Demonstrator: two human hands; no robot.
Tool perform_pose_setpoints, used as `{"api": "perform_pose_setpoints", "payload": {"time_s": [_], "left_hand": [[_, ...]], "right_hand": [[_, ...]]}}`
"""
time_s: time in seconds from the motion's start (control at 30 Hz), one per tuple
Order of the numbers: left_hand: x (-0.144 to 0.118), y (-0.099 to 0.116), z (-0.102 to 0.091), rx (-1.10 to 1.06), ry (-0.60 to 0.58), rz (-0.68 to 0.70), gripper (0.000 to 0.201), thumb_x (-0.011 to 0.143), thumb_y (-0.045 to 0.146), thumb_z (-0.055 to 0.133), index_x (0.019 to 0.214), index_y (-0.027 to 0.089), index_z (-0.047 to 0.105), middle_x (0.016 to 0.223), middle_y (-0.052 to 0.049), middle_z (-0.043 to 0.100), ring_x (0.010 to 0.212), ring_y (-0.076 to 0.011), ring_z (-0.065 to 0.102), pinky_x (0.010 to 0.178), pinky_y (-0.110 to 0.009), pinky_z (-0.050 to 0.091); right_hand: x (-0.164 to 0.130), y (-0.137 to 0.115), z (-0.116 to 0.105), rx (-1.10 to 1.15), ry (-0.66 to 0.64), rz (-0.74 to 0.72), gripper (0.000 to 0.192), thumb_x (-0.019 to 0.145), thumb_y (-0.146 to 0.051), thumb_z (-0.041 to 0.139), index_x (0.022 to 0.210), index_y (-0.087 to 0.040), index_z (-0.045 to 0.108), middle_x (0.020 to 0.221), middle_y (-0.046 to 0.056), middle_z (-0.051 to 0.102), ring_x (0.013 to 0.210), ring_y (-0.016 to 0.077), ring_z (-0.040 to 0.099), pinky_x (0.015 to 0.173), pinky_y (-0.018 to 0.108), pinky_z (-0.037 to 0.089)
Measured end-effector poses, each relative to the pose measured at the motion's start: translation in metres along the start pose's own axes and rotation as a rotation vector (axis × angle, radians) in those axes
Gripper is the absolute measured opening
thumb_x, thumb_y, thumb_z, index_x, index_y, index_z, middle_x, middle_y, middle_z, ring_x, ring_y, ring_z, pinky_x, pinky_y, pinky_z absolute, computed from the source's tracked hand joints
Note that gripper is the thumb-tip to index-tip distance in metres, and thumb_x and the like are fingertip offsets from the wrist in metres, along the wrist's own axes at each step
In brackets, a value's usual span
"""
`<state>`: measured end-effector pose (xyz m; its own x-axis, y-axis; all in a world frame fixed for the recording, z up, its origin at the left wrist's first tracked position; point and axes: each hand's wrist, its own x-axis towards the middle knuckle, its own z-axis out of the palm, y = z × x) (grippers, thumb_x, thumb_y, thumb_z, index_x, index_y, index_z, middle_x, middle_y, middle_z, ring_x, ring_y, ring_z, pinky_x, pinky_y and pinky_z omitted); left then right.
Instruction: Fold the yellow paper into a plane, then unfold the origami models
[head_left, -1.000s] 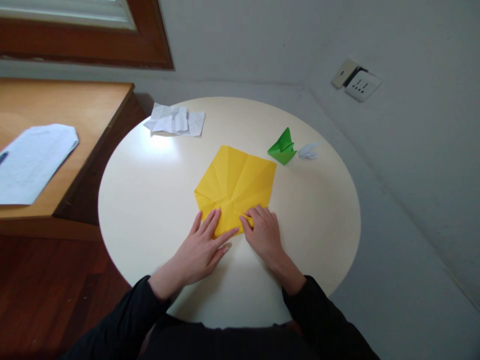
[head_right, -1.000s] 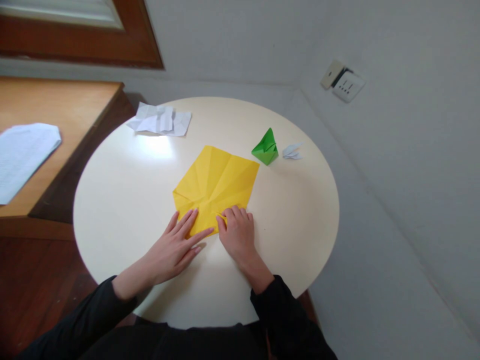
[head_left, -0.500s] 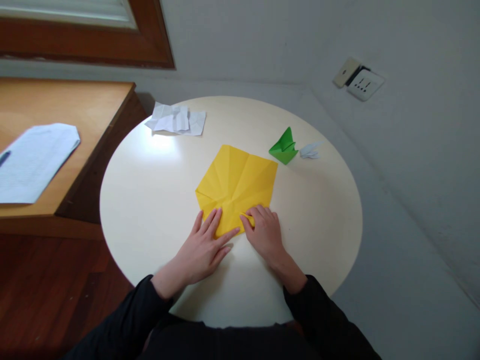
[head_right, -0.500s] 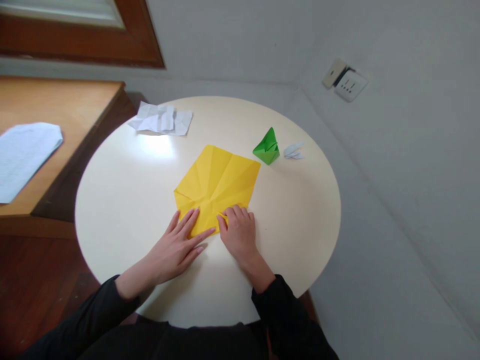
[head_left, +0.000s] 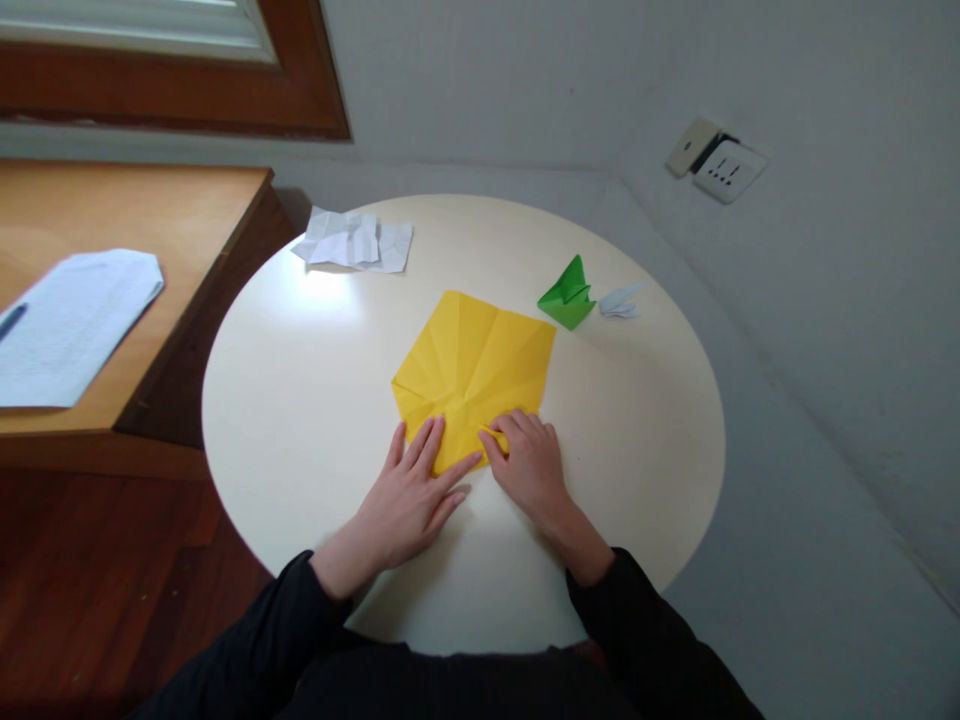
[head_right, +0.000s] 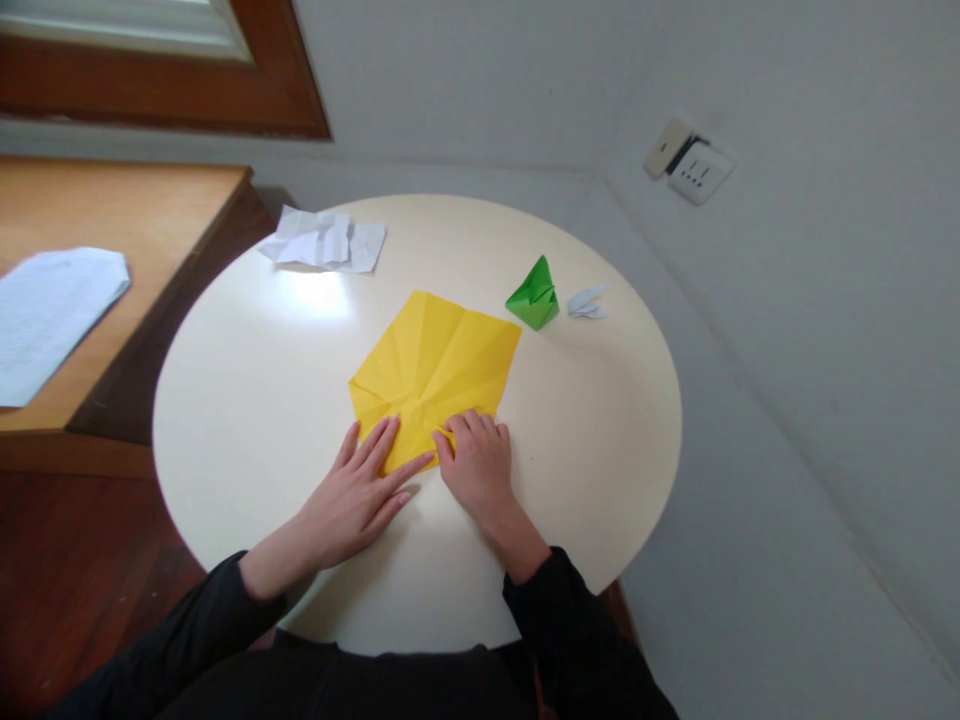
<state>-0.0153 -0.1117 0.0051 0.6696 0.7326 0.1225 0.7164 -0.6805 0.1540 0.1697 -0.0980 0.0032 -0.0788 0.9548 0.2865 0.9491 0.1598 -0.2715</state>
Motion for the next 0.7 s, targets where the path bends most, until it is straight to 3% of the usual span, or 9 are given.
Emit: {"api": "perform_pose_setpoints", "payload": {"time_s": [0.7], "left_hand": [[0.0002,0.0019,0.0014,-0.001,0.011,-0.003,0.052,0.09,0.049,0.04,0.139,0.037,0.032,0.15,-0.01,0.027,0.137,-0.0328,0.021,0.108,-0.055,0.014]], "right_hand": [[-0.0012,-0.0019,0.0021,-0.07,0.009,-0.004,0.017,0.089,-0.028,0.048,0.078,-0.019,0.056,0.08,0.004,0.063,0.078,0.0203,0.052,0.068,0.032,0.028]]}}
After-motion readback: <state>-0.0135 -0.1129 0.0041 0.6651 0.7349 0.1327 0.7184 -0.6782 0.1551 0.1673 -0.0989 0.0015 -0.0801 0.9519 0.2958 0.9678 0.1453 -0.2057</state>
